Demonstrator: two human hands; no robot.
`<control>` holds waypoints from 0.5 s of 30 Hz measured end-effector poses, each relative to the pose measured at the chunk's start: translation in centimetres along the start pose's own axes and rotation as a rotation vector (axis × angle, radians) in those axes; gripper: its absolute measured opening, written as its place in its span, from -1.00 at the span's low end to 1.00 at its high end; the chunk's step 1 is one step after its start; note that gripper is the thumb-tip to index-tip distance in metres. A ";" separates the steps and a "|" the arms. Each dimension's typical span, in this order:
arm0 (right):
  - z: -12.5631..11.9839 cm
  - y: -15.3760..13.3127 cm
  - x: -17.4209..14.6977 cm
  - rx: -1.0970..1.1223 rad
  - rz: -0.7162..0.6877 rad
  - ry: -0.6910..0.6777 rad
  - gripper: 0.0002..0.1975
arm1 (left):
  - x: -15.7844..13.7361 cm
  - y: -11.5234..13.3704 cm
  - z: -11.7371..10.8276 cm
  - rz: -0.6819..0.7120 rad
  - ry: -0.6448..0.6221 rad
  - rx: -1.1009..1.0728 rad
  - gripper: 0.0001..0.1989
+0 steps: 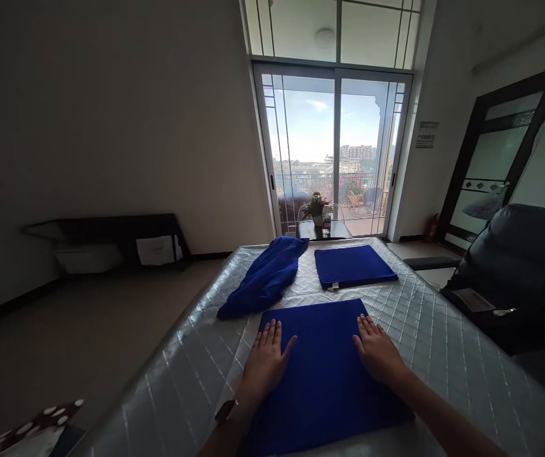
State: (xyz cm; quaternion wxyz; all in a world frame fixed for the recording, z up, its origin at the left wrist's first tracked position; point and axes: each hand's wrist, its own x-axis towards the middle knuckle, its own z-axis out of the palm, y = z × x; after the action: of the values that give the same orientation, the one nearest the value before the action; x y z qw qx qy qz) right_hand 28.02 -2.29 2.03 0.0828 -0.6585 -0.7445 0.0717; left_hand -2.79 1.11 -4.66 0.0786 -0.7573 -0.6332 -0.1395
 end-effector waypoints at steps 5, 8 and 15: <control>0.8 0.2 -1.7 0.063 0.024 -0.017 -0.29 | 0.0 0.1 -0.5 -0.019 -0.030 -0.007 -0.20; 0.9 0.5 -1.5 0.091 0.020 -0.029 -0.29 | -0.1 0.2 -0.9 -0.001 -0.045 0.020 -0.25; 0.1 1.0 -1.7 0.166 0.019 -0.059 -0.31 | 0.0 -1.5 -0.7 -0.010 -0.032 -0.012 -0.26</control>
State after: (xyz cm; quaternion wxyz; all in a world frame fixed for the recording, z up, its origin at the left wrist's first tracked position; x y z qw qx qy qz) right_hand 29.15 -3.82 1.69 0.1148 -0.6541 -0.7318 0.1533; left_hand -4.35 1.19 -4.04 0.0629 -0.7568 -0.6371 -0.1315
